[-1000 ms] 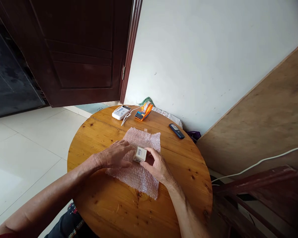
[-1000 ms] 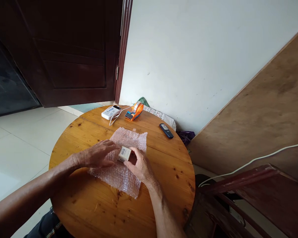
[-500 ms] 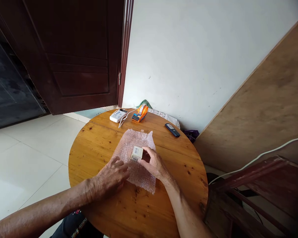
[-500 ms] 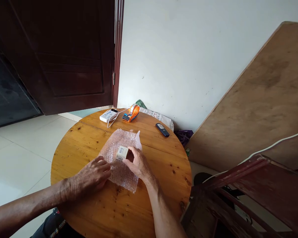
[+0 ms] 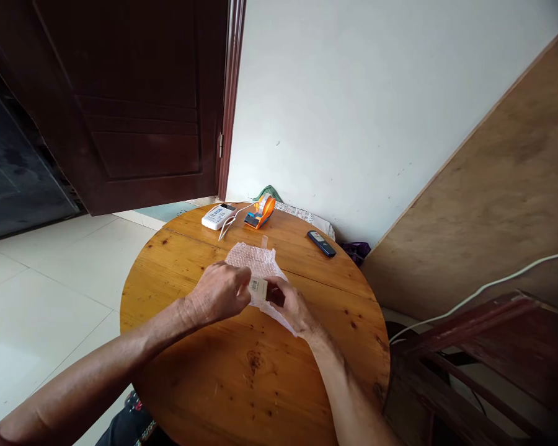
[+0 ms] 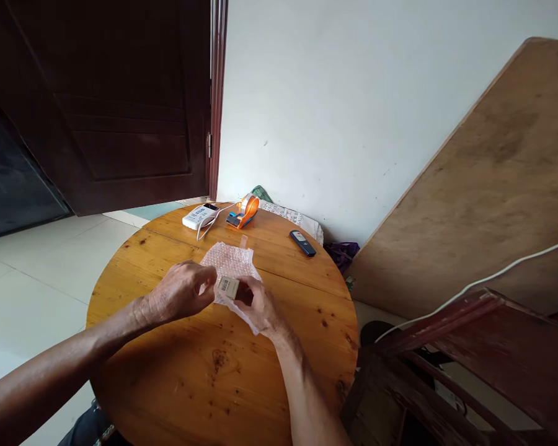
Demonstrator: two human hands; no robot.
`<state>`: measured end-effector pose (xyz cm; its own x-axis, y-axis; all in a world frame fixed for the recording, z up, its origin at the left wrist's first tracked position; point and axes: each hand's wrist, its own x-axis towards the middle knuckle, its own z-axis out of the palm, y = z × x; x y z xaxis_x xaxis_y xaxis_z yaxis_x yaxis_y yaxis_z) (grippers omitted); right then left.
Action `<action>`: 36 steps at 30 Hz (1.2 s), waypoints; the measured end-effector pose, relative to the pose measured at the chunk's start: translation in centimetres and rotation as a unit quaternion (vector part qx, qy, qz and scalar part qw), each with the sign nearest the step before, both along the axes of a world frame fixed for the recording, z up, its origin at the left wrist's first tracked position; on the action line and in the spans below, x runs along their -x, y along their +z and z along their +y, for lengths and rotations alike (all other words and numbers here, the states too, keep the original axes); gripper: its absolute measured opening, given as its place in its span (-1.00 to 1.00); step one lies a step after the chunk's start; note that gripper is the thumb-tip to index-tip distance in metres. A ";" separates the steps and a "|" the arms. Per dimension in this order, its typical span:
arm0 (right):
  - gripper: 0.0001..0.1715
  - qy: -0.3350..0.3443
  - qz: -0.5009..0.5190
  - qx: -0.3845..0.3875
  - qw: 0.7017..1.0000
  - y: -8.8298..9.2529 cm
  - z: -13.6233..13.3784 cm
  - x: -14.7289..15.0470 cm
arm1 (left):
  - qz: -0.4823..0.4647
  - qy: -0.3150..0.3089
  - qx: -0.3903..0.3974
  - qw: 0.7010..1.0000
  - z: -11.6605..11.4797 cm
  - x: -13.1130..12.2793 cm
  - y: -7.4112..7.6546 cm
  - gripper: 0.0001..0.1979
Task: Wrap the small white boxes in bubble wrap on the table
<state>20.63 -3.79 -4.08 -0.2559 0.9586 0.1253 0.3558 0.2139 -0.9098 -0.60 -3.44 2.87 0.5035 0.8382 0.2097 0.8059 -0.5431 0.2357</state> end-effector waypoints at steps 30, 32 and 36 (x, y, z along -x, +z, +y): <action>-0.68 -0.120 0.157 0.125 0.972 1.7 -0.4 -0.6 | -0.316 -0.034 0.248 0.915 4.5 -0.4 -4.5 -0.97; -0.68 -0.113 0.185 0.135 0.967 1.8 -0.4 -0.6 | -0.334 -0.037 0.268 0.903 4.6 -0.6 -4.5 -0.99; -0.63 -0.089 0.225 0.173 0.955 2.1 -0.5 -0.5 | -0.357 -0.041 0.273 0.892 4.8 -0.8 -4.6 -0.96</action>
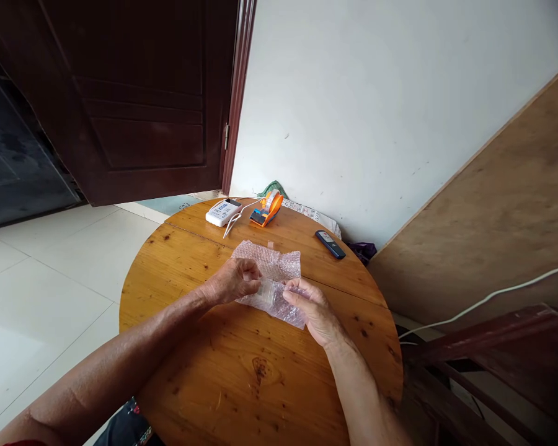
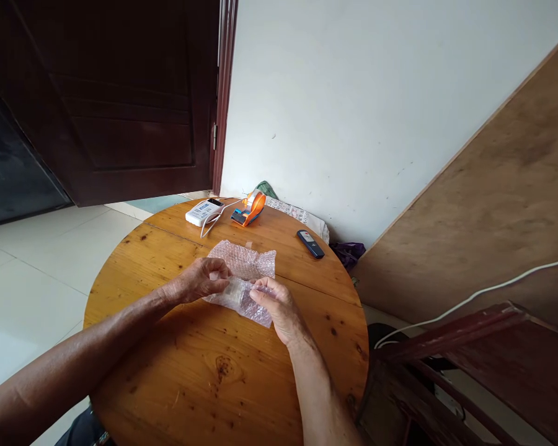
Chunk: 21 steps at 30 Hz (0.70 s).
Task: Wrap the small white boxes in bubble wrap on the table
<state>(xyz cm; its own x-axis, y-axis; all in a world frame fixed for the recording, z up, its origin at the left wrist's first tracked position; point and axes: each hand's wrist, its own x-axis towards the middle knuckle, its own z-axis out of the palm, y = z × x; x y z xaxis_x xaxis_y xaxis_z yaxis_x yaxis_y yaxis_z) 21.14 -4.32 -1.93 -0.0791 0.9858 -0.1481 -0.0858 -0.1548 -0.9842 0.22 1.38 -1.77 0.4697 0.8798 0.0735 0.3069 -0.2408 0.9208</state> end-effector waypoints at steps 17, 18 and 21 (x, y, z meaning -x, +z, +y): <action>-0.74 -0.009 -0.255 -0.095 0.962 -1.4 0.4 -0.3 | 0.006 -0.012 0.006 1.000 -0.2 0.3 -0.1 -0.91; -0.76 -0.021 -0.271 -0.117 0.955 -1.4 0.5 -0.2 | 0.007 -0.011 0.001 1.000 -0.2 0.3 -0.1 -0.91; -0.83 -0.054 -0.316 -0.167 0.932 -1.5 0.5 -0.2 | 0.019 -0.003 -0.011 1.000 -0.2 0.2 -0.5 -0.93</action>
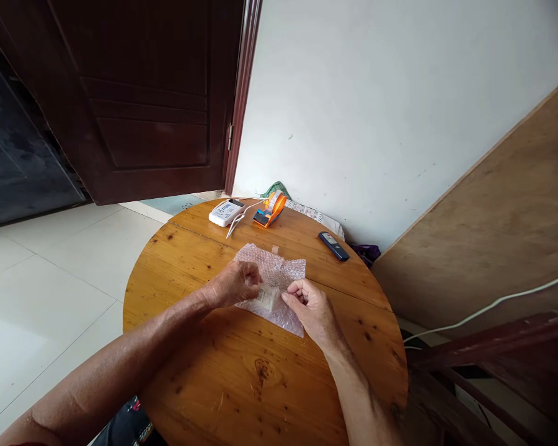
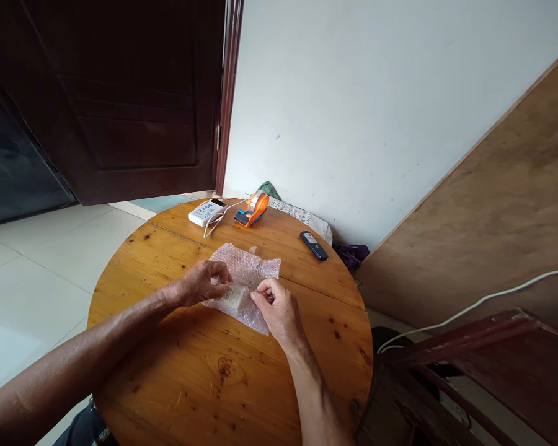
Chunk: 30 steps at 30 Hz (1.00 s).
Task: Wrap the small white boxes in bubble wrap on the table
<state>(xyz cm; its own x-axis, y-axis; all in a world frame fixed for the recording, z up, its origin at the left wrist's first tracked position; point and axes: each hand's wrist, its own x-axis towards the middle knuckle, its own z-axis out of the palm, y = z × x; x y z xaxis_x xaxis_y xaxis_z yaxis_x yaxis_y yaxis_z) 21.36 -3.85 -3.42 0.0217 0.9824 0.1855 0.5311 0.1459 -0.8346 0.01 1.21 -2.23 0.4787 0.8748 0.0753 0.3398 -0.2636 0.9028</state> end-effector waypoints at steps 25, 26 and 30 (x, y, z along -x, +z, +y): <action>-0.74 0.130 -0.395 -0.215 0.884 1.9 -2.8 4.7 | 0.128 0.014 -0.016 0.991 0.9 3.4 1.9 -0.66; -0.73 0.128 -0.404 -0.213 0.880 2.0 -2.8 4.8 | 0.137 0.023 -0.011 0.990 0.8 3.8 2.1 -0.66; -0.71 0.102 -0.440 -0.210 0.867 2.2 -2.7 5.5 | 0.179 0.055 -0.043 0.981 0.4 4.7 1.7 -0.69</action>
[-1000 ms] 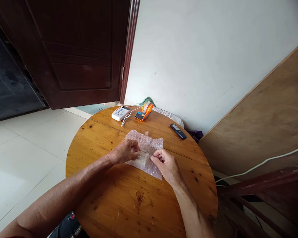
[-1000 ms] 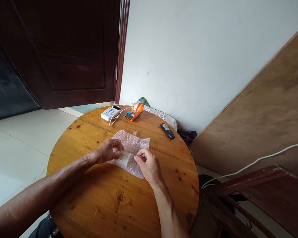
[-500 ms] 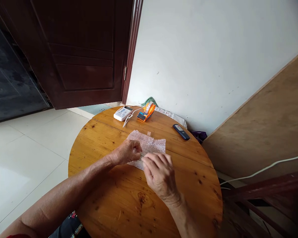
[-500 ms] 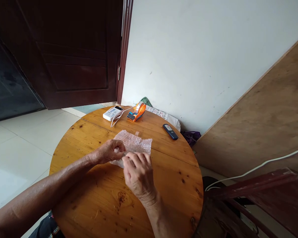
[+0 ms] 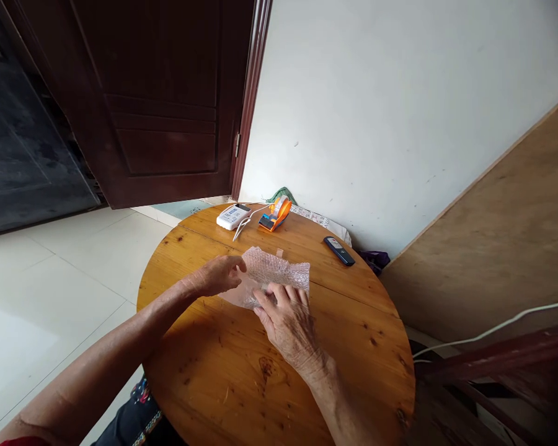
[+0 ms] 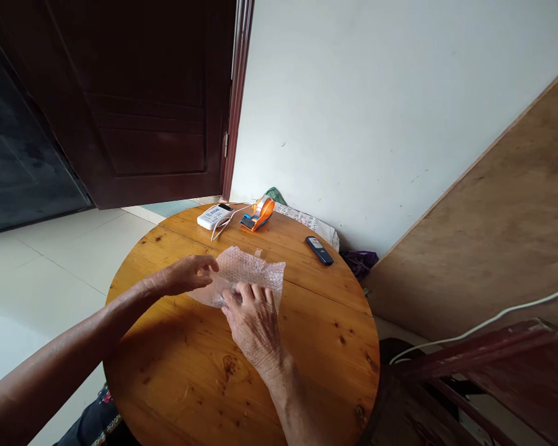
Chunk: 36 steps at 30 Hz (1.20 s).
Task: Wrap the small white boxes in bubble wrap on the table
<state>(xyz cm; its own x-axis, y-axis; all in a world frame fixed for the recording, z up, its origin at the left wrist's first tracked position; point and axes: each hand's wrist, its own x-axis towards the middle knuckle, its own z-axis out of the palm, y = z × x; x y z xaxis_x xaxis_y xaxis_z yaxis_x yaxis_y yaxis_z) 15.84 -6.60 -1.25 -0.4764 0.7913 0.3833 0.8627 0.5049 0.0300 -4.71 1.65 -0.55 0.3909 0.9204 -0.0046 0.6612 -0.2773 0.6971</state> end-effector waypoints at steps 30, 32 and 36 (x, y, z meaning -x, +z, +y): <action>-0.59 0.047 0.249 0.036 0.967 -0.4 0.3 -1.2 | -0.230 -0.051 0.141 0.961 -4.5 -4.4 0.8 -0.86; -0.60 0.050 0.274 0.039 0.960 -0.6 0.5 -1.5 | -0.182 -0.045 0.106 0.976 -4.6 -4.6 0.6 -0.86; -0.70 0.046 0.307 0.021 0.950 -0.8 0.7 -2.1 | -0.077 -0.035 -0.029 0.996 -4.5 -5.3 -0.3 -0.87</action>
<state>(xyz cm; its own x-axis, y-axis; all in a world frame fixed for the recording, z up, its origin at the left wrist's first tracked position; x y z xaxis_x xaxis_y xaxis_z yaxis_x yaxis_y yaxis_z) 17.89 -5.86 -2.03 -0.2414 0.7775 0.5807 0.6634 0.5690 -0.4860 0.62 -2.84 -0.83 0.4459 0.8878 0.1136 0.5252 -0.3623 0.7700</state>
